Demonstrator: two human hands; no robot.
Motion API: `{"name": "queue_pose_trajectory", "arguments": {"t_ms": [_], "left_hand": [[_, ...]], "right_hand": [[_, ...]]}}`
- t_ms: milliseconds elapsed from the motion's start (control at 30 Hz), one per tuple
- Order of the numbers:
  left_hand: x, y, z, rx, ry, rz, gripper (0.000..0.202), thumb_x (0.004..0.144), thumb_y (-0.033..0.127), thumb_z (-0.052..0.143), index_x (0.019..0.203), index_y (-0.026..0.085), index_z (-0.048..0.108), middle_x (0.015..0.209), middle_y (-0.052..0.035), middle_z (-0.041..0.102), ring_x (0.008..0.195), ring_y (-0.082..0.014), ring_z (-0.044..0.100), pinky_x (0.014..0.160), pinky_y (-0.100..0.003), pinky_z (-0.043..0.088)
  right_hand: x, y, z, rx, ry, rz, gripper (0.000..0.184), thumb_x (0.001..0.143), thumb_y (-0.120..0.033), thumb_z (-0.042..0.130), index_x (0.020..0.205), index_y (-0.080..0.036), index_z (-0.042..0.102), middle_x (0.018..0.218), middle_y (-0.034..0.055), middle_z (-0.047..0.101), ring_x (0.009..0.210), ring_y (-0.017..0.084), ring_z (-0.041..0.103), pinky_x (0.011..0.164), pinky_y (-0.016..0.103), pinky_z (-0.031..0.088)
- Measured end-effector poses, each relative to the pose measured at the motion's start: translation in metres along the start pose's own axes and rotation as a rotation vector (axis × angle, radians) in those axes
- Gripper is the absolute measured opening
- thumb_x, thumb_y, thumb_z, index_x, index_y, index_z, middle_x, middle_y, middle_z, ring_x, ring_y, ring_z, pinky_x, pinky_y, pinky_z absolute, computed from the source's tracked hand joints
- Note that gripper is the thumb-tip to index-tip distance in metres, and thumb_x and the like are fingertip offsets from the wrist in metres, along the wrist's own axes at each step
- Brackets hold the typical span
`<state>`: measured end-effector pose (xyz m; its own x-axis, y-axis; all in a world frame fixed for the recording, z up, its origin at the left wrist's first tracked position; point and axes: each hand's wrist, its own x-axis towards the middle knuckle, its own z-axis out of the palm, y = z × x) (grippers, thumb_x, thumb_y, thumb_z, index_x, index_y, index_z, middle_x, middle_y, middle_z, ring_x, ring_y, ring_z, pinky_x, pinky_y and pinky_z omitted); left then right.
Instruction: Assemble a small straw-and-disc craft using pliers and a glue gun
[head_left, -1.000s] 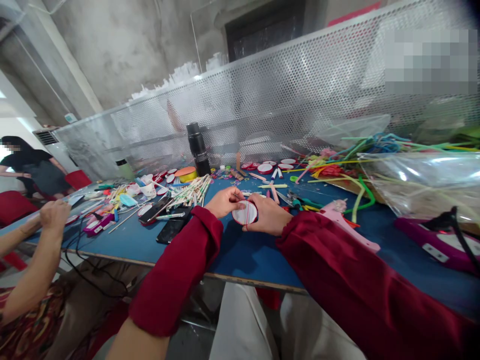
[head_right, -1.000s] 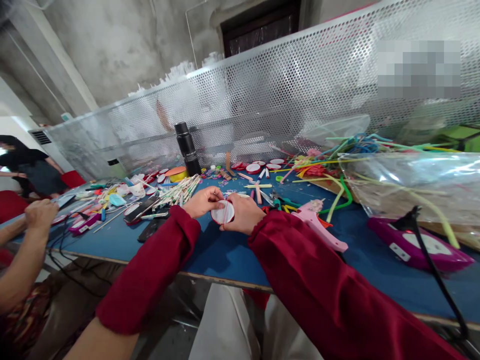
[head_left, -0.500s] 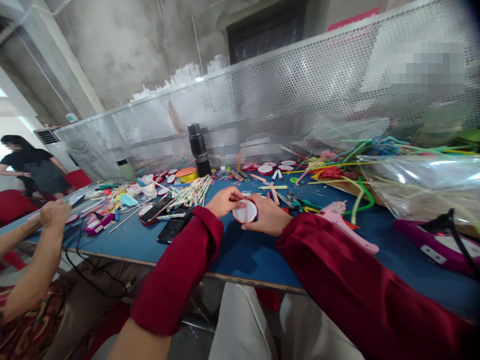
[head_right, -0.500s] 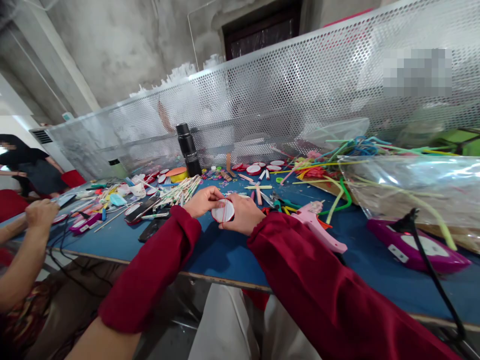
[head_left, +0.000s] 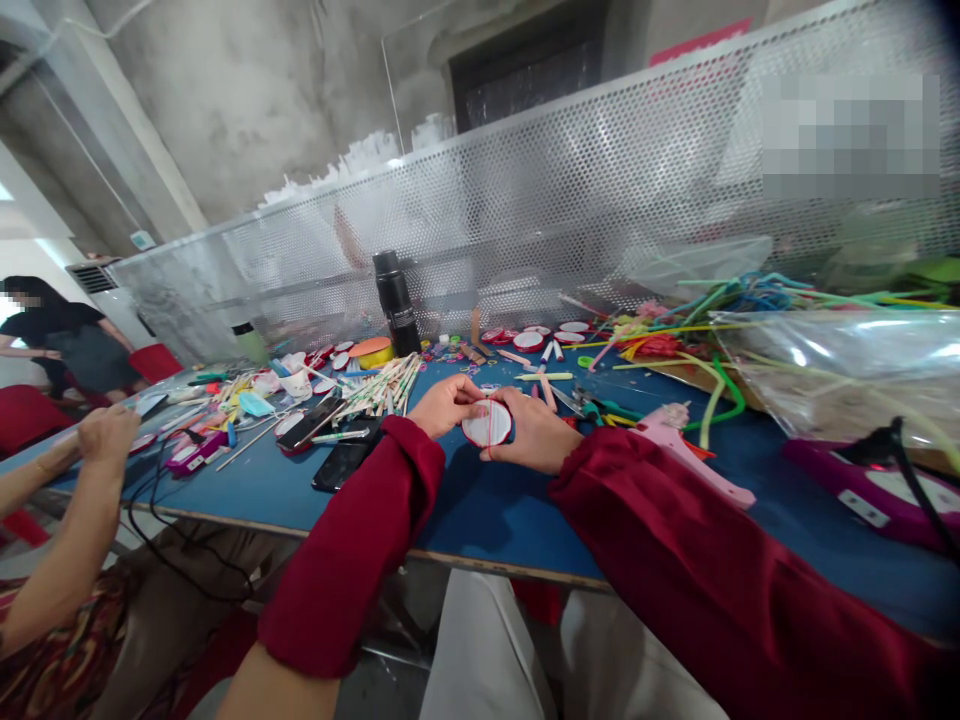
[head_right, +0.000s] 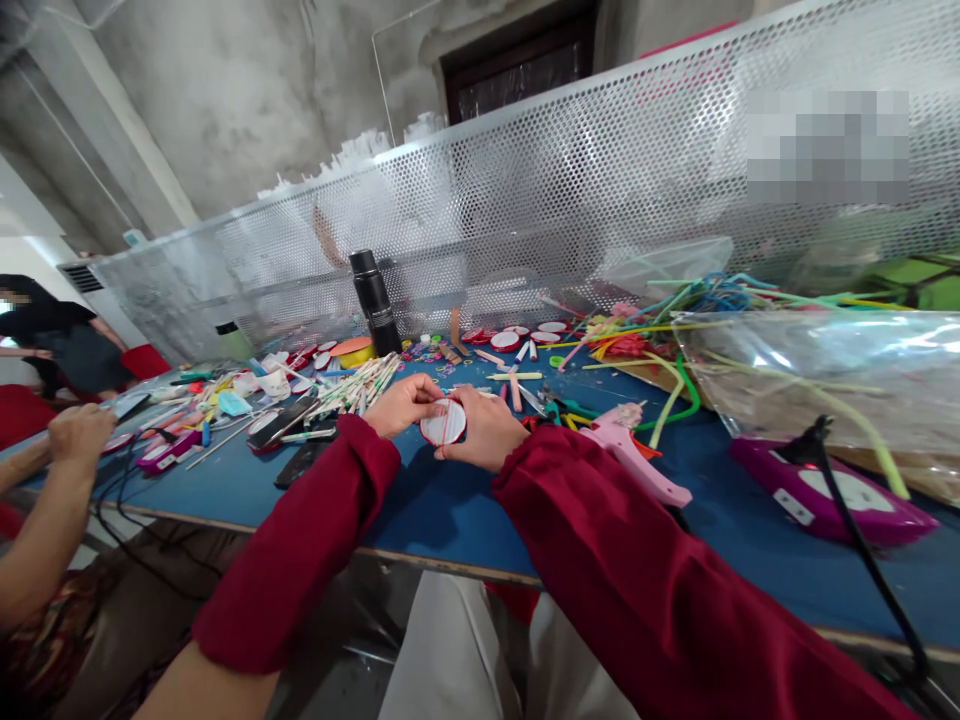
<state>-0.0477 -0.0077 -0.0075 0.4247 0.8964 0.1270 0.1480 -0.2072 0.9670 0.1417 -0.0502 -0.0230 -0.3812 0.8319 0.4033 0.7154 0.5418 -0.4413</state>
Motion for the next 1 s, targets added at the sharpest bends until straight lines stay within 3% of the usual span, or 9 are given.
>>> {"name": "queue_pose_trajectory", "arguments": {"t_ms": [200, 500, 733, 1000], "left_hand": [[0.001, 0.002, 0.003, -0.082, 0.108, 0.068, 0.053, 0.053, 0.04, 0.093, 0.084, 0.014, 0.059, 0.071, -0.0001, 0.067, 0.062, -0.0107, 0.059, 0.06, -0.023, 0.044], [0.001, 0.009, 0.009, -0.287, 0.363, 0.075, 0.042, 0.057, 0.025, 0.09, 0.083, 0.015, 0.058, 0.07, 0.0016, 0.065, 0.059, -0.0099, 0.058, 0.055, -0.022, 0.044], [0.001, 0.014, 0.009, -0.304, 0.461, 0.064, 0.032, 0.064, 0.016, 0.083, 0.083, 0.015, 0.057, 0.069, 0.0023, 0.063, 0.057, -0.0102, 0.057, 0.054, -0.023, 0.045], [0.007, 0.009, -0.01, -0.205, 0.598, 0.15, 0.024, 0.067, 0.009, 0.077, 0.082, 0.015, 0.059, 0.067, 0.002, 0.064, 0.058, -0.0092, 0.057, 0.059, -0.021, 0.044]], "right_hand": [[0.005, 0.006, 0.002, 0.202, 0.085, -0.007, 0.07, 0.061, -0.039, 0.086, 0.119, -0.02, 0.054, 0.117, 0.0111, 0.068, 0.113, 0.032, 0.065, 0.098, 0.047, 0.047], [0.017, 0.015, 0.014, 0.778, 0.134, 0.033, 0.062, 0.061, -0.041, 0.088, 0.107, -0.021, 0.053, 0.105, 0.0083, 0.072, 0.095, 0.025, 0.071, 0.087, 0.042, 0.058], [0.019, 0.01, 0.017, 0.759, 0.169, 0.011, 0.044, 0.071, -0.04, 0.082, 0.099, -0.023, 0.053, 0.093, 0.005, 0.072, 0.086, 0.024, 0.071, 0.081, 0.042, 0.058], [0.012, 0.006, 0.014, 0.785, 0.151, -0.049, 0.035, 0.079, -0.04, 0.072, 0.101, -0.023, 0.052, 0.093, 0.0063, 0.075, 0.087, 0.024, 0.071, 0.078, 0.038, 0.054]]}}
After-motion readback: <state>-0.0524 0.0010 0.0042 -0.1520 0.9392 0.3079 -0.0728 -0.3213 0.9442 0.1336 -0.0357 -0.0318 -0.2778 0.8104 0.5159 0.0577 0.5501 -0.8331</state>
